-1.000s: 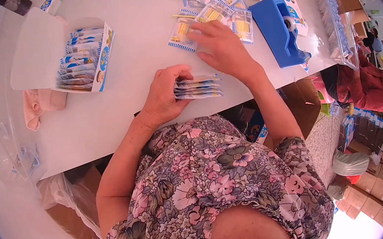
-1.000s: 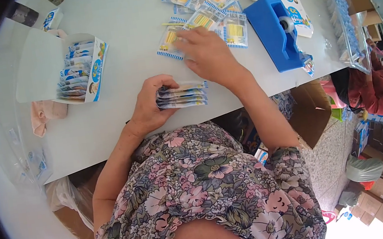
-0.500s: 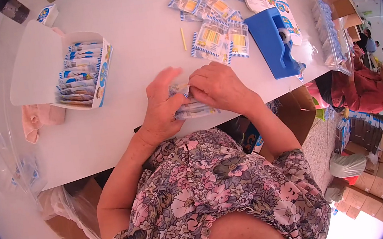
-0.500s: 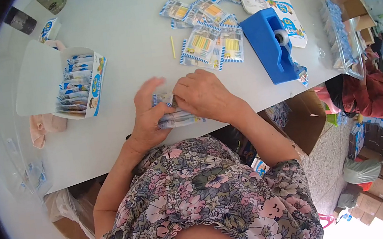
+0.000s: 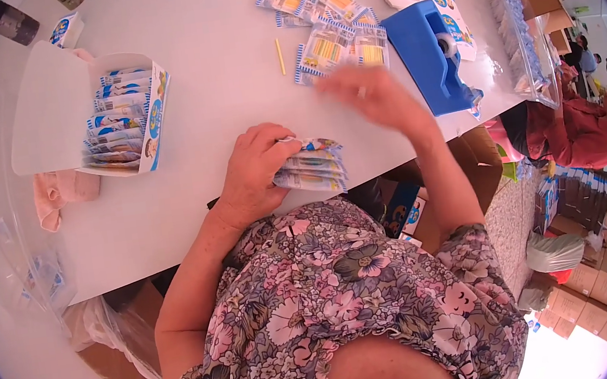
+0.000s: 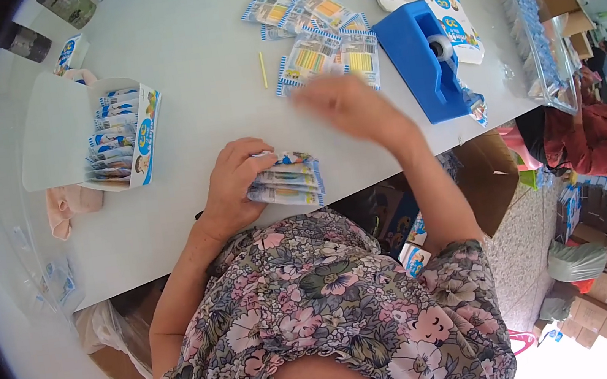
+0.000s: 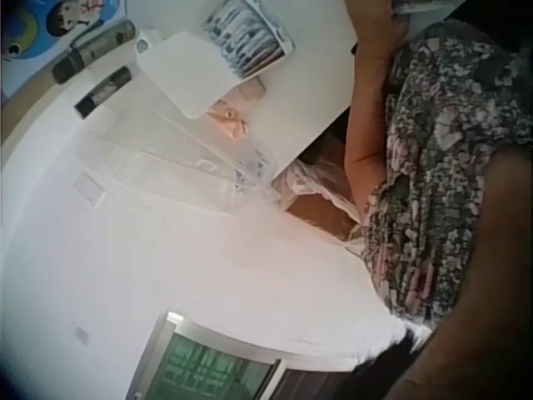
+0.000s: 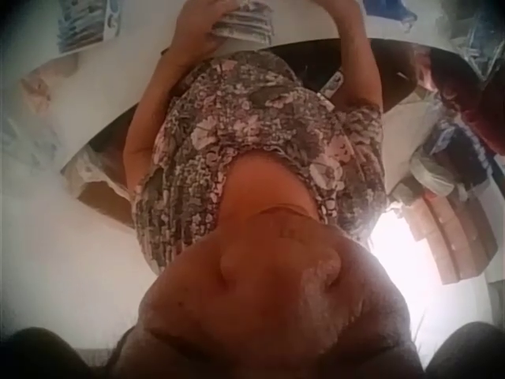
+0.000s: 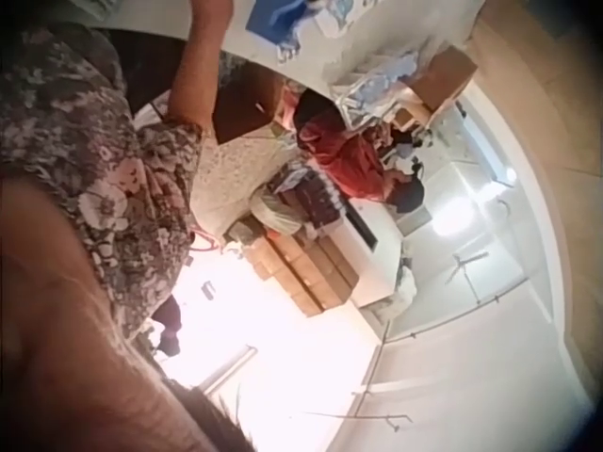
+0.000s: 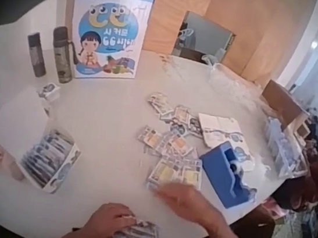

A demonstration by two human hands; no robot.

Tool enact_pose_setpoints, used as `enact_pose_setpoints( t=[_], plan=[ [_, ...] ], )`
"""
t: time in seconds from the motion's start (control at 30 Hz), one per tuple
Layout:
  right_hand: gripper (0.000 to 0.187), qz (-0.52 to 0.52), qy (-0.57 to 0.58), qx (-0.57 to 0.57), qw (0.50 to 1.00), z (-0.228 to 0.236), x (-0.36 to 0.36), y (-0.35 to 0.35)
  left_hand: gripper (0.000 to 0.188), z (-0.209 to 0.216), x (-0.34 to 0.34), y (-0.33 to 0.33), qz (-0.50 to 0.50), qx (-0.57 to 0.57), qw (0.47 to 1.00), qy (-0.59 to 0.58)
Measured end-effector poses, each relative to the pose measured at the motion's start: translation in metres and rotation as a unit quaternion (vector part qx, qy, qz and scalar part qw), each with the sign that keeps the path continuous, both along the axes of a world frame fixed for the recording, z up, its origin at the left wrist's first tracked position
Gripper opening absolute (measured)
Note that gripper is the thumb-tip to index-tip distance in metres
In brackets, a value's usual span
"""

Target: Gathering stickers, placing them into small plastic bags, and then packing those bags into cardboard boxes.

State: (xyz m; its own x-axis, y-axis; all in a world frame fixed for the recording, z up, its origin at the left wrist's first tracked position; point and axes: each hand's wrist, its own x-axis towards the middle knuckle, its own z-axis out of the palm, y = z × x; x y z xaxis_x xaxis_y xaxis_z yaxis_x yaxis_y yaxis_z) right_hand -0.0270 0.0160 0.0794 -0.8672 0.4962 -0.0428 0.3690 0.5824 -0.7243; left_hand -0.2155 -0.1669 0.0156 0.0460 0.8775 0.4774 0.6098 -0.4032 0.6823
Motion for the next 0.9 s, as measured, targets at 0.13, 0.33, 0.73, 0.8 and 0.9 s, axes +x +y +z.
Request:
enact_pose_setpoints(
  t=[0.13, 0.33, 0.73, 0.8, 0.9],
  plan=[
    [0.038, -0.002, -0.025, 0.484, 0.875, -0.018, -0.009, 0.046, 0.051, 0.001, 0.004, 0.001, 0.021, -0.022, 0.995, -0.091],
    [0.027, 0.003, 0.032, 0.437, 0.899, -0.004, -0.013, 0.024, 0.044, 0.012, 0.003, 0.0, 0.065, 0.002, 0.998, -0.02],
    [0.03, -0.031, -0.023, 0.354, 0.934, -0.019, -0.008, -0.003, 0.043, 0.006, 0.003, -0.002, -0.003, -0.117, 0.977, -0.176],
    [0.028, -0.034, -0.025, 0.365, 0.93, -0.018, -0.007, -0.01, 0.048, 0.008, 0.004, -0.001, 0.014, -0.063, 0.99, -0.125],
    [0.019, 0.026, 0.087, 0.101, 0.991, -0.015, -0.001, -0.019, 0.054, 0.009, 0.003, 0.002, 0.012, -0.014, 0.998, -0.068]
  ],
)
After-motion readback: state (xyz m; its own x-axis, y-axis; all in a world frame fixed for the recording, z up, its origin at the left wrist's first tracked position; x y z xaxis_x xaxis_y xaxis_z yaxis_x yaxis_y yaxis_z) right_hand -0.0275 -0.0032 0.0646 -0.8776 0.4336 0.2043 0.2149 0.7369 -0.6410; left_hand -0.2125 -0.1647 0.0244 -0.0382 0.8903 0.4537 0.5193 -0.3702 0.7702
